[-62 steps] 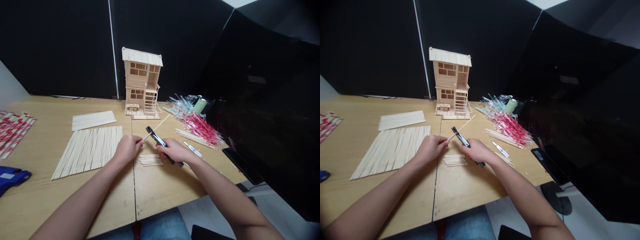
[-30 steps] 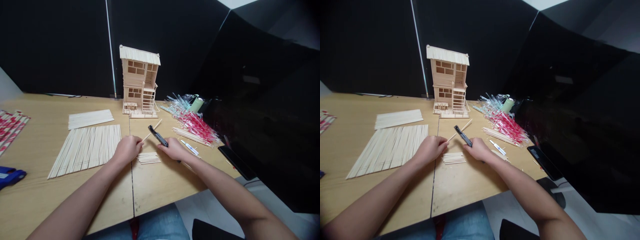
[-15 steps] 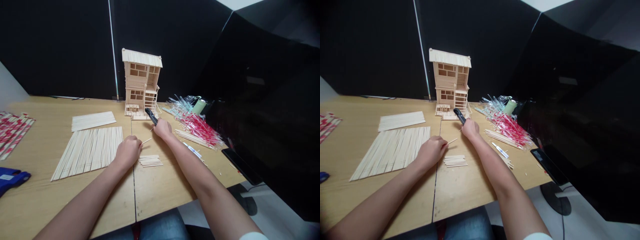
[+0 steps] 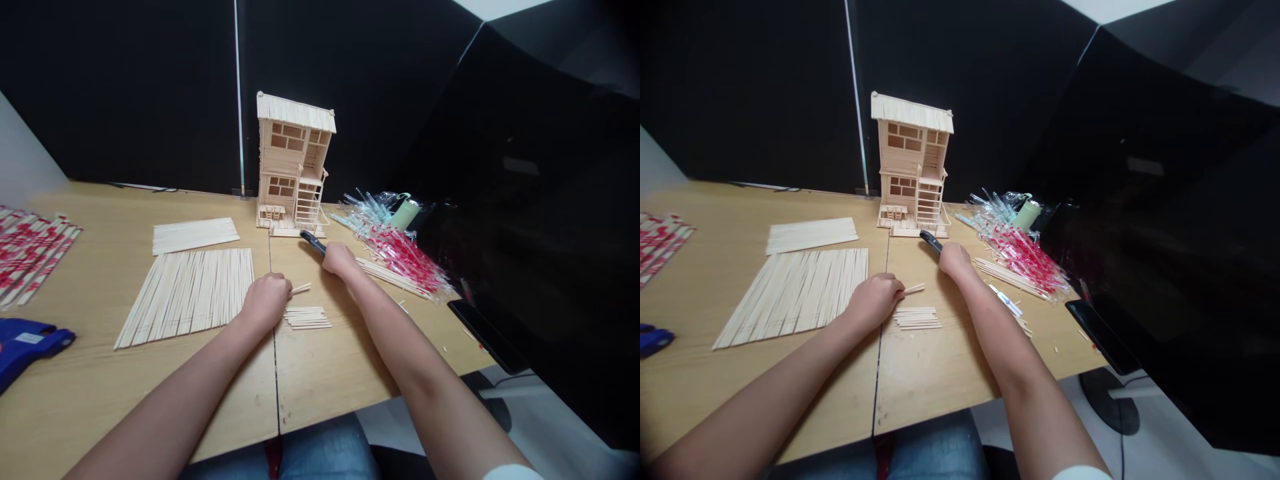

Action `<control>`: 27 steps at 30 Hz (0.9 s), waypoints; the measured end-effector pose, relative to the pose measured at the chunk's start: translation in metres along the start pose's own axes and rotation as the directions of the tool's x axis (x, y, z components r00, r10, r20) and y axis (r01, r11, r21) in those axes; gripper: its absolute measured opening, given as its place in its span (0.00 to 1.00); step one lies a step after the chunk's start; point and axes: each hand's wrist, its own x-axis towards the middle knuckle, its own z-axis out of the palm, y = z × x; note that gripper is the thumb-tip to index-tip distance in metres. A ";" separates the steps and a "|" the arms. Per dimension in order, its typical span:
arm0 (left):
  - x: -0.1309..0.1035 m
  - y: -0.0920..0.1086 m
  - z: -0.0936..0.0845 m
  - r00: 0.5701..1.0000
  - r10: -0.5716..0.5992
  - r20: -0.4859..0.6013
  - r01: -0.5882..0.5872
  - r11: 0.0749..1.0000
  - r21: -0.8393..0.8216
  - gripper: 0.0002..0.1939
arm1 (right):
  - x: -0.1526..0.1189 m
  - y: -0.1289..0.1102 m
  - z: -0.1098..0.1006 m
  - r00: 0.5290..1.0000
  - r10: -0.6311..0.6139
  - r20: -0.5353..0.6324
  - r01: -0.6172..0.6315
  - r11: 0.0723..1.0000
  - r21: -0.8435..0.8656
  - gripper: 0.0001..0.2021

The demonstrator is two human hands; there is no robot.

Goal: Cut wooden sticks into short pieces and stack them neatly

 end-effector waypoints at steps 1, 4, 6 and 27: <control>0.000 -0.002 0.000 1.000 -0.010 -0.019 0.009 0.999 -0.033 0.13 | -0.003 0.002 -0.001 1.000 -0.017 0.012 0.017 1.000 0.007 0.13; 0.001 -0.006 0.001 0.993 -0.054 -0.109 0.032 0.980 -0.196 0.12 | -0.017 0.007 -0.001 0.994 -0.091 0.054 0.088 0.994 0.062 0.09; 0.004 -0.008 0.002 0.978 -0.130 -0.162 0.055 0.914 -0.403 0.11 | -0.030 0.008 0.001 0.978 -0.197 0.064 0.176 0.955 0.239 0.08; 0.019 -0.012 0.009 0.944 -0.264 -0.199 0.045 0.699 -0.713 0.11 | -0.066 -0.021 0.014 0.855 -0.395 -0.337 0.513 0.541 0.667 0.10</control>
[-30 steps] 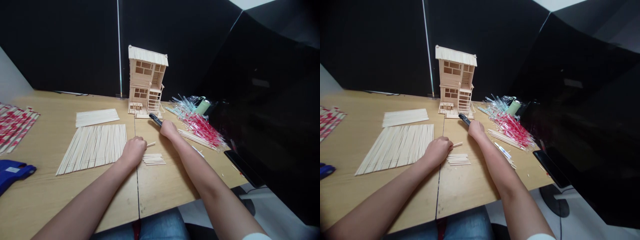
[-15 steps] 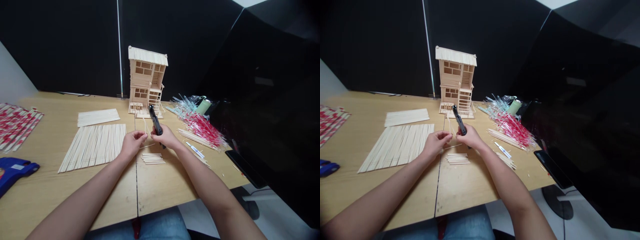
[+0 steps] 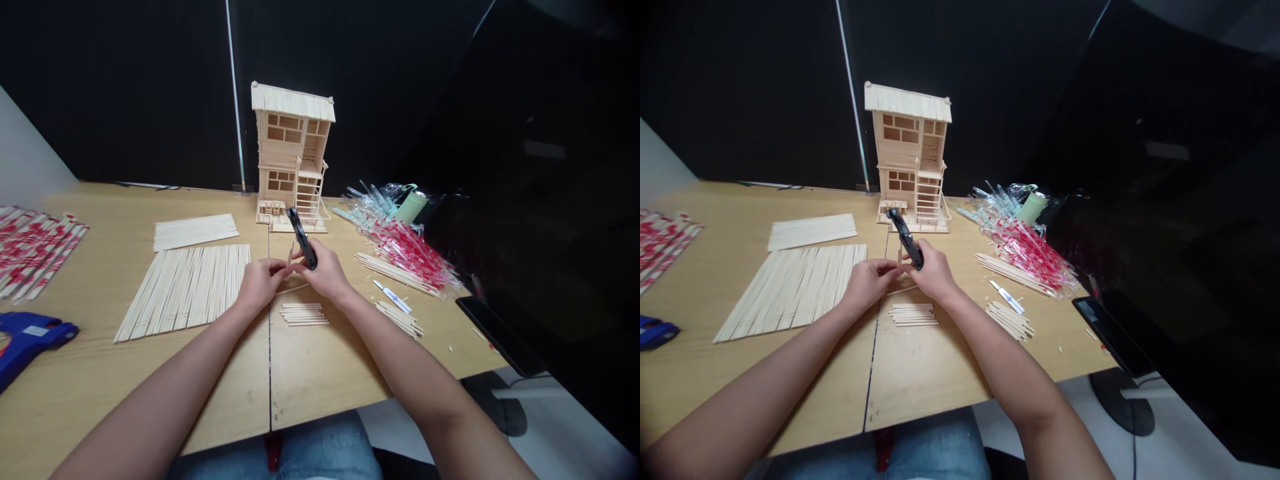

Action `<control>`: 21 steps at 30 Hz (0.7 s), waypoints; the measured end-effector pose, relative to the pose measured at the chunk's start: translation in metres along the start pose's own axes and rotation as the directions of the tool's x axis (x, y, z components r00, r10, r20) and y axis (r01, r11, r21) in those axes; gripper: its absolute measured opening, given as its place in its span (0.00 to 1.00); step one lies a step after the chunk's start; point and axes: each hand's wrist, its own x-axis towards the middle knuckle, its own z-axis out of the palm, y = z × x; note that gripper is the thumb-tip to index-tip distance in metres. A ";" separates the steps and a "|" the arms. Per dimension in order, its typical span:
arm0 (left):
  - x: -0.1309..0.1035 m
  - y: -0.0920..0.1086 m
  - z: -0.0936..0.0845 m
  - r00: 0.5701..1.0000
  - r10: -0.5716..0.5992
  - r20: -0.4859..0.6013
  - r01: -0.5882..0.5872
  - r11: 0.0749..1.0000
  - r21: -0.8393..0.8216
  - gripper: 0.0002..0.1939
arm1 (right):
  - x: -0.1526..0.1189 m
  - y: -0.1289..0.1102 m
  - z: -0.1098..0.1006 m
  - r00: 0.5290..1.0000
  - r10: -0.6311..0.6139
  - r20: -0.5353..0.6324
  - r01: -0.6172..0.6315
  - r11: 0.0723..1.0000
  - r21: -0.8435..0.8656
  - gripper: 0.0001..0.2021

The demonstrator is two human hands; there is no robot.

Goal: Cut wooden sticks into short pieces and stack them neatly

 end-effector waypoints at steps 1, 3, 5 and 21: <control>0.000 -0.001 0.001 0.999 -0.001 0.036 -0.001 0.999 0.050 0.10 | 0.001 0.001 0.000 1.000 -0.004 -0.006 0.004 1.000 0.006 0.10; 0.001 -0.002 0.003 0.995 -0.002 0.095 -0.011 0.991 0.136 0.10 | 0.002 0.004 0.000 1.000 -0.008 0.001 0.008 1.000 -0.015 0.09; 0.001 -0.002 0.004 0.992 0.002 0.122 -0.026 0.981 0.193 0.10 | 0.002 0.006 0.000 1.000 0.004 0.014 -0.003 0.999 -0.045 0.08; -0.001 0.001 0.000 0.991 -0.022 0.130 -0.001 0.984 0.176 0.10 | -0.002 0.014 0.015 0.993 -0.082 -0.090 0.081 0.997 -0.020 0.07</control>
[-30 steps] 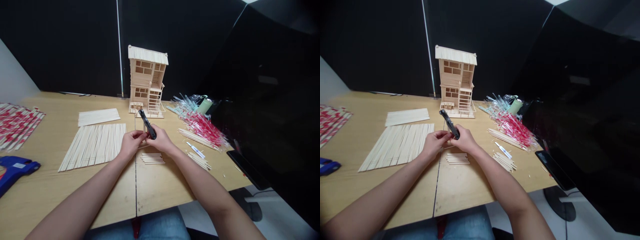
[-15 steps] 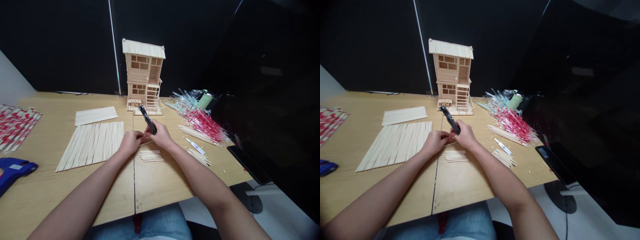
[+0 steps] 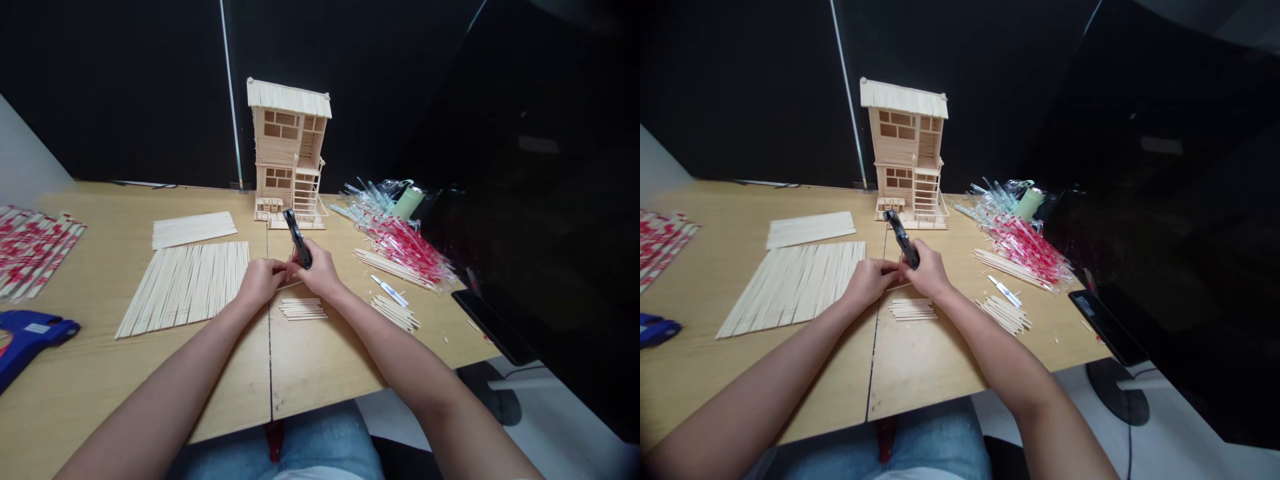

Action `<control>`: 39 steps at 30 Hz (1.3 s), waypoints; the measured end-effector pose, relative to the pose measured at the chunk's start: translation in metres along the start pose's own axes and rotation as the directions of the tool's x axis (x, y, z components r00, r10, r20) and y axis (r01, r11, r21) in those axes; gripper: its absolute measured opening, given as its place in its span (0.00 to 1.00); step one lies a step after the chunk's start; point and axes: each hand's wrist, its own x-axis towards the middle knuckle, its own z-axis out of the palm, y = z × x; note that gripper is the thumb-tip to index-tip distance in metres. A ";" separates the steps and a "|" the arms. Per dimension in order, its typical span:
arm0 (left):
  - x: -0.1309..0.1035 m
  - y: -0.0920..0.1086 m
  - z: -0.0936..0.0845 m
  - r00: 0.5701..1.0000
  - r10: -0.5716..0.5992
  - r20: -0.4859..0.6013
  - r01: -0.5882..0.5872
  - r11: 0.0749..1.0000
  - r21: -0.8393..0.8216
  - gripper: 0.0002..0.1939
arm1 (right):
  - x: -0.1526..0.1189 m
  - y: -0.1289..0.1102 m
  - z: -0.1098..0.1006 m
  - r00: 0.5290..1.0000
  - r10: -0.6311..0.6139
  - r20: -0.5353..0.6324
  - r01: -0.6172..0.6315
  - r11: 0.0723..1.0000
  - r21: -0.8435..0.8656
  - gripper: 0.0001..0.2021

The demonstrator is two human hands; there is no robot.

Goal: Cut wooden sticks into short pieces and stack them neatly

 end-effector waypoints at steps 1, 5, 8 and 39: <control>0.000 0.000 0.000 1.000 0.003 0.001 -0.003 1.000 -0.003 0.10 | 0.000 -0.001 0.000 1.000 -0.002 0.001 0.002 1.000 -0.009 0.07; 0.002 -0.001 -0.002 0.999 0.032 0.016 -0.033 0.998 0.058 0.10 | -0.001 -0.005 0.000 1.000 0.003 0.012 -0.002 1.000 -0.027 0.08; 0.003 -0.001 -0.004 0.997 0.071 0.018 -0.073 0.991 0.108 0.09 | -0.001 -0.009 -0.004 1.000 0.019 0.011 -0.019 1.000 -0.020 0.08; -0.013 0.026 -0.022 0.993 0.059 0.107 -0.112 0.783 0.611 0.16 | -0.032 -0.055 -0.050 0.865 0.437 0.247 -0.110 0.645 -0.757 0.24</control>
